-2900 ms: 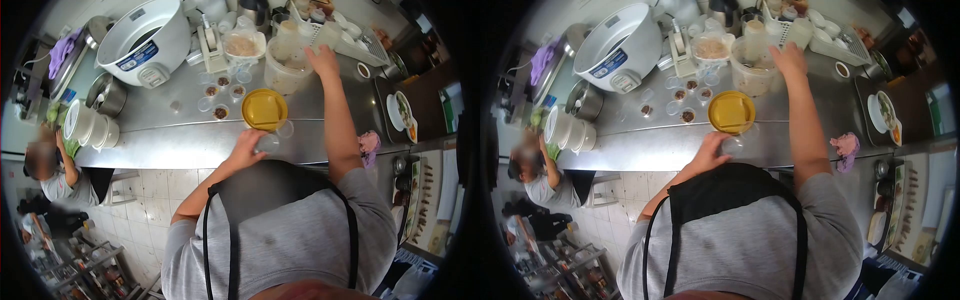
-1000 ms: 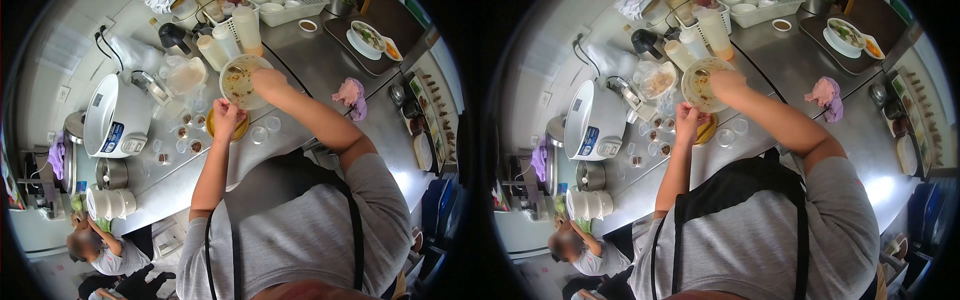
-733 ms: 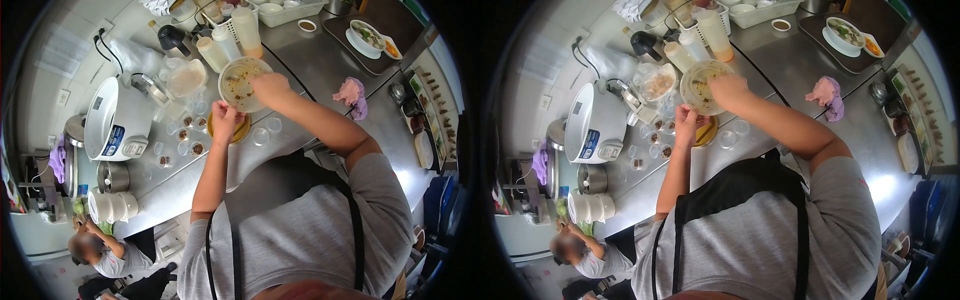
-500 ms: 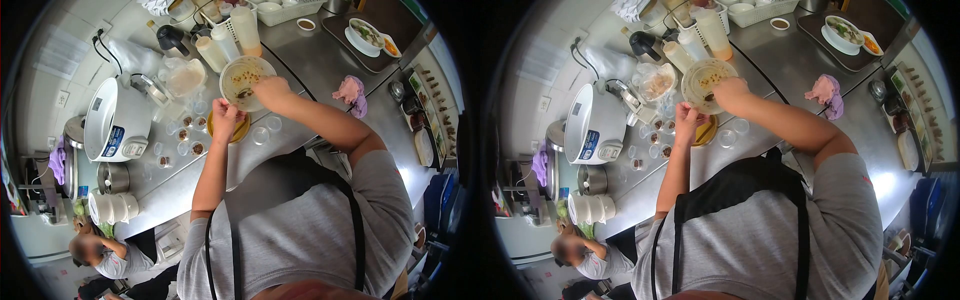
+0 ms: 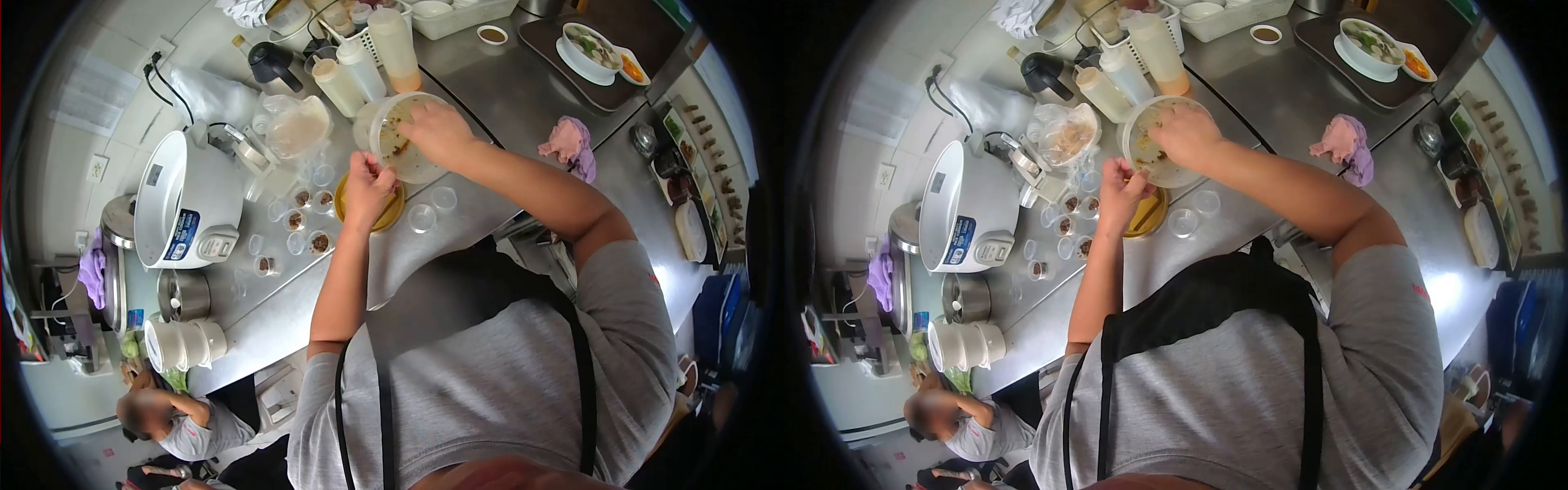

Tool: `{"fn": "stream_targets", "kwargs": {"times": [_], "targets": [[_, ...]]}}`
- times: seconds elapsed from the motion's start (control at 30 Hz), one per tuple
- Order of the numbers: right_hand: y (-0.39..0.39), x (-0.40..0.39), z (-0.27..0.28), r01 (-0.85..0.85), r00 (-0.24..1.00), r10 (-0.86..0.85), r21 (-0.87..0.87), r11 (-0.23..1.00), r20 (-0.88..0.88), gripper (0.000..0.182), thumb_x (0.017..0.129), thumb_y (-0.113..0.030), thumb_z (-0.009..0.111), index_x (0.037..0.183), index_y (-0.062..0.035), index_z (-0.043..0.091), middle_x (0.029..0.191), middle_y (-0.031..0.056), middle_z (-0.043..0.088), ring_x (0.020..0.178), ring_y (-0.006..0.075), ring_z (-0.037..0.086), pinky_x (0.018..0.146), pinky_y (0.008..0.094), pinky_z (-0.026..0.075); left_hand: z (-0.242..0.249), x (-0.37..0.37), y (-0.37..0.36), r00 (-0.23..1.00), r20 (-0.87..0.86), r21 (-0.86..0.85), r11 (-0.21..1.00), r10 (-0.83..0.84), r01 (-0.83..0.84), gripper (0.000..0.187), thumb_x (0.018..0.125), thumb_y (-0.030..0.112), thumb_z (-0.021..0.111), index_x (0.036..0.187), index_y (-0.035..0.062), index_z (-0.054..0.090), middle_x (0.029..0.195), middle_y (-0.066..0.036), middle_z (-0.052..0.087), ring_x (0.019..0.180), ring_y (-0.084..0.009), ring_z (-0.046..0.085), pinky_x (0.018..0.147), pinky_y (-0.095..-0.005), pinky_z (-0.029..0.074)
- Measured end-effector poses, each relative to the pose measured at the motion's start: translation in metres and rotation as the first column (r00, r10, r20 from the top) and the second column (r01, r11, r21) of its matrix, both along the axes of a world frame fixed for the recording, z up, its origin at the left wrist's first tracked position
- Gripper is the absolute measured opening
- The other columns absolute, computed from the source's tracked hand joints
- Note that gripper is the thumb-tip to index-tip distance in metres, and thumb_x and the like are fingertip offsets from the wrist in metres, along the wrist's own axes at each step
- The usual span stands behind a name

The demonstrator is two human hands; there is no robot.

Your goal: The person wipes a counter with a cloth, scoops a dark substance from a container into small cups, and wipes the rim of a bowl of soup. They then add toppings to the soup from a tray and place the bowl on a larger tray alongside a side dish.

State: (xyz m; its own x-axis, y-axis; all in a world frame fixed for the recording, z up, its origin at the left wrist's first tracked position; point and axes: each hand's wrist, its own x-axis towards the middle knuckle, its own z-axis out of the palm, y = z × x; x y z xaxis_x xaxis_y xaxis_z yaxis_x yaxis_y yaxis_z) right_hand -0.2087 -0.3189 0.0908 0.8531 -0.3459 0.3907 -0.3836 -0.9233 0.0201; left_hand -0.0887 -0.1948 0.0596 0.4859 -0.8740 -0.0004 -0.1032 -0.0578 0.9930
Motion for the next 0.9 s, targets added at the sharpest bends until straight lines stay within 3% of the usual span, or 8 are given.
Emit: {"fn": "stream_targets", "kwargs": {"times": [0.1, 0.3, 0.4, 0.6, 0.7, 0.8, 0.9], "targets": [[-0.002, -0.007, -0.006, 0.015, 0.988, -0.008, 0.046, 0.999, -0.155, 0.016, 0.069, -0.011, 0.051, 0.084, -0.0114, 0.057, 0.088, 0.0087, 0.052, 0.084, 0.0239, 0.051, 0.066, 0.0373, 0.045, 0.003, 0.001, 0.0, 0.999, 0.034, 0.037, 0.999, -0.017, 0.016, 0.02, 0.077, 0.009, 0.054, 0.084, 0.0056, 0.035, 0.073, -0.004, 0.048, 0.059, -0.0122, 0.056, 0.051, -0.0214, 0.045], [-0.002, -0.011, 0.005, 0.194, 0.98, -0.192, 0.043, 0.98, -0.046, 0.018, 0.069, -0.01, 0.051, 0.085, -0.0078, 0.057, 0.086, 0.0104, 0.052, 0.079, 0.0246, 0.053, 0.061, 0.0347, 0.048, 0.002, -0.002, -0.003, 0.995, 0.099, 0.048, 0.998, -0.033, 0.028, 0.022, 0.076, 0.01, 0.055, 0.083, 0.0049, 0.035, 0.073, -0.004, 0.047, 0.059, -0.0121, 0.055, 0.051, -0.0214, 0.045], [-0.003, -0.013, -0.012, 0.187, 0.96, -0.155, 0.12, 0.975, -0.232, 0.017, 0.072, -0.012, 0.049, 0.085, -0.0066, 0.058, 0.089, 0.0115, 0.056, 0.08, 0.0248, 0.058, 0.061, 0.0361, 0.049, 0.004, -0.003, -0.006, 0.993, 0.114, 0.027, 0.999, -0.036, 0.033, 0.023, 0.074, 0.008, 0.056, 0.082, 0.0048, 0.034, 0.068, -0.004, 0.046, 0.056, -0.0111, 0.052, 0.049, -0.0217, 0.043], [0.003, -0.016, 0.012, 0.274, 0.959, -0.25, 0.206, 0.94, -0.135, 0.018, 0.073, -0.012, 0.048, 0.086, -0.0053, 0.058, 0.086, 0.013, 0.057, 0.081, 0.0269, 0.058, 0.063, 0.0376, 0.049, 0.007, -0.006, -0.007, 0.997, 0.08, 0.002, 1.0, -0.001, 0.001, 0.025, 0.072, 0.004, 0.056, 0.079, 0.0049, 0.033, 0.061, -0.002, 0.043, 0.051, -0.0096, 0.046, 0.046, -0.022, 0.039], [-0.004, -0.012, -0.007, 0.28, 0.94, -0.234, 0.167, 0.945, -0.249, 0.018, 0.073, -0.012, 0.048, 0.087, -0.0066, 0.058, 0.087, 0.0127, 0.057, 0.081, 0.0274, 0.058, 0.063, 0.0364, 0.049, 0.009, -0.007, -0.007, 0.997, 0.077, 0.013, 1.0, -0.019, 0.018, 0.025, 0.072, 0.004, 0.056, 0.08, 0.0053, 0.032, 0.062, -0.003, 0.043, 0.051, -0.0096, 0.046, 0.045, -0.0218, 0.039], [0.001, -0.017, -0.004, 0.118, 0.985, -0.095, 0.168, 0.979, -0.144, 0.018, 0.072, -0.013, 0.05, 0.087, -0.0084, 0.058, 0.087, 0.0121, 0.057, 0.081, 0.0275, 0.058, 0.065, 0.0358, 0.049, 0.005, -0.004, -0.01, 0.996, 0.086, 0.012, 0.999, -0.034, 0.033, 0.023, 0.074, 0.006, 0.055, 0.081, 0.0057, 0.033, 0.066, -0.004, 0.045, 0.053, -0.0112, 0.049, 0.047, -0.0225, 0.041], [0.004, -0.013, 0.0, 0.096, 0.994, -0.086, 0.159, 0.983, -0.072, 0.017, 0.069, -0.011, 0.051, 0.085, -0.0092, 0.057, 0.087, 0.0122, 0.054, 0.08, 0.0267, 0.057, 0.065, 0.0358, 0.048, 0.004, -0.001, -0.008, 1.0, -0.014, 0.011, 1.0, -0.021, 0.022, 0.02, 0.077, 0.011, 0.054, 0.083, 0.0056, 0.036, 0.072, -0.006, 0.048, 0.056, -0.015, 0.055, 0.05, -0.0245, 0.046]]}}
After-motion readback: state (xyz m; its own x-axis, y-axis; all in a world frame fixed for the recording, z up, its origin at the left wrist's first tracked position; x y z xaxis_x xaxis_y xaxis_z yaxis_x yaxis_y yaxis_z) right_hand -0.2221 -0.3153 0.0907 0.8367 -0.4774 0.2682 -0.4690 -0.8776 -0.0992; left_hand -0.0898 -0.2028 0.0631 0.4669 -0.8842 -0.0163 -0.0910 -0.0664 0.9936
